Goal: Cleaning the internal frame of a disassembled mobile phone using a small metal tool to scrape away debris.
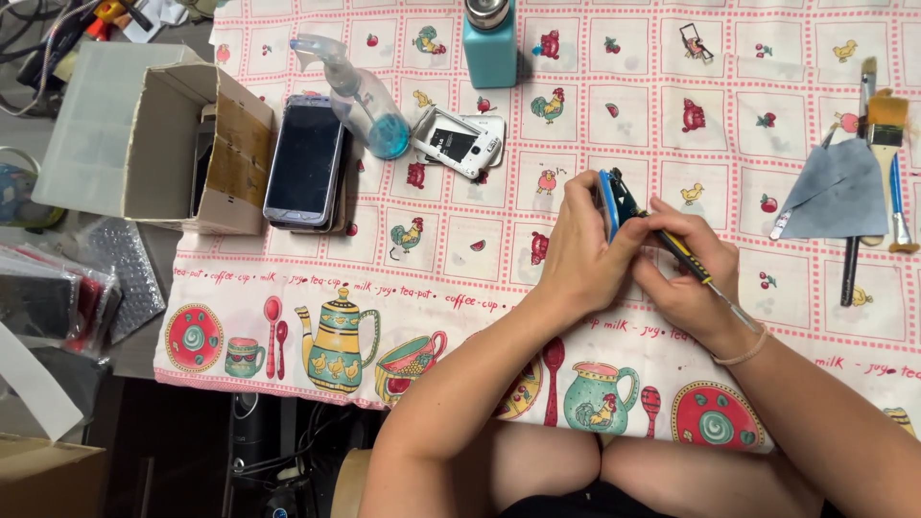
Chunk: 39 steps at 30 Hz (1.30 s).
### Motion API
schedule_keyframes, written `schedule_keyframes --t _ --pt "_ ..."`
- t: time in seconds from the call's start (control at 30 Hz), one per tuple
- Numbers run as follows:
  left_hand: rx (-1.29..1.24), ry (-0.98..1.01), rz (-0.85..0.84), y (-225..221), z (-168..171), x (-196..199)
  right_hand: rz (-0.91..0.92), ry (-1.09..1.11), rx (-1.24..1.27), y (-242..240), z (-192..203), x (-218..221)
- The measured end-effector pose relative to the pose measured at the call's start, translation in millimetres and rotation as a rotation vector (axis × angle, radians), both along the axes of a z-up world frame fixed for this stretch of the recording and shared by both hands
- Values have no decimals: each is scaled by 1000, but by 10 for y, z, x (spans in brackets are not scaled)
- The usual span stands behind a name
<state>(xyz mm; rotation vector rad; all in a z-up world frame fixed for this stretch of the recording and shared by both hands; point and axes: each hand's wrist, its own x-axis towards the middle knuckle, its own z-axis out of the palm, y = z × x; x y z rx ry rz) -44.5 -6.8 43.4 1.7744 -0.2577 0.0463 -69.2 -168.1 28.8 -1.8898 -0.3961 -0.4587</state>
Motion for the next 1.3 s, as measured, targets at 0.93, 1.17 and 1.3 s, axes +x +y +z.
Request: schedule_keyframes --t 0.93,1.17,1.3 --pt "-194 51 52 45 -43 91 -272 152 360 -91 -151 177" --pt "-311 -544 119 -35 -145 54 -269 101 340 -115 -167 188" --pt "-186 -843 -42 -70 -110 -35 -273 123 380 -101 -262 183"
